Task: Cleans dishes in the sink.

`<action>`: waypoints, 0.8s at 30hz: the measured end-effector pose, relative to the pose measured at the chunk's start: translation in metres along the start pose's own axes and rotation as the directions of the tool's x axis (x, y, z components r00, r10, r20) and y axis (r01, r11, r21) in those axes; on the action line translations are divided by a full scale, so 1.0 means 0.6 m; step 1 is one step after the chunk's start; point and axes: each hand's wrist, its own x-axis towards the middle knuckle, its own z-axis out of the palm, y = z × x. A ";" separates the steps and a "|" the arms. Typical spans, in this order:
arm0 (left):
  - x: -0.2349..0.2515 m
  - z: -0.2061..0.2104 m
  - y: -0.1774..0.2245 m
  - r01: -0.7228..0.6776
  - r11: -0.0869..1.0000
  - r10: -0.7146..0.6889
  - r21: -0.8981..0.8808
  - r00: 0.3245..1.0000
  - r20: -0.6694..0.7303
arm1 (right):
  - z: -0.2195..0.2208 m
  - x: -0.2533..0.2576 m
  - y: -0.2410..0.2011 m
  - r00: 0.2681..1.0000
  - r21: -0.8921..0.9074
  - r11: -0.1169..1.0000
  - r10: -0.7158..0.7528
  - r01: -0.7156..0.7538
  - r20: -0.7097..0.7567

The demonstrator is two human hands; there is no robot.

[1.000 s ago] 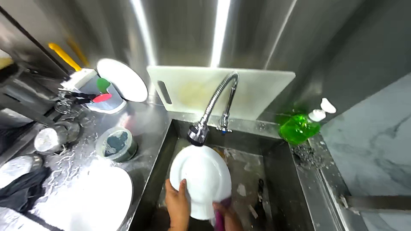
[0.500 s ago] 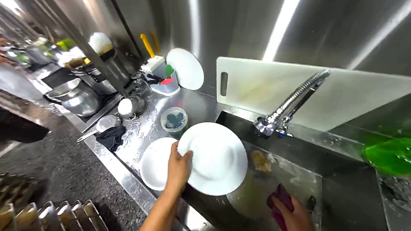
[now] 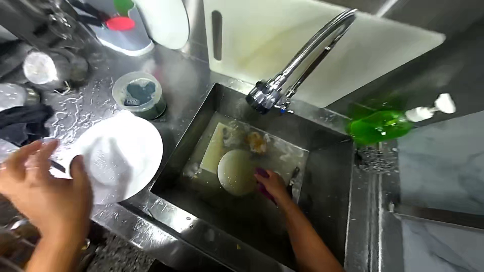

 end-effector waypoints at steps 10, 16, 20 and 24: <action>-0.078 0.392 0.309 -0.151 0.979 -0.123 0.134 0.079 0.989 | 0.003 0.051 0.006 0.985 0.004 1.000 -0.030 0.030 0.172; -0.130 0.507 0.293 -0.068 0.930 -0.360 0.362 0.042 0.932 | -0.059 0.003 0.055 0.993 0.235 0.968 0.072 -0.093 0.097; -0.118 0.494 0.284 -0.030 0.918 -0.390 0.394 0.100 0.915 | -0.069 -0.009 0.074 0.995 0.340 0.935 0.090 -0.102 0.050; -0.060 0.443 0.285 0.153 0.972 -0.213 0.180 0.235 0.948 | -0.086 -0.038 0.030 0.999 0.418 0.908 0.032 -0.022 -0.016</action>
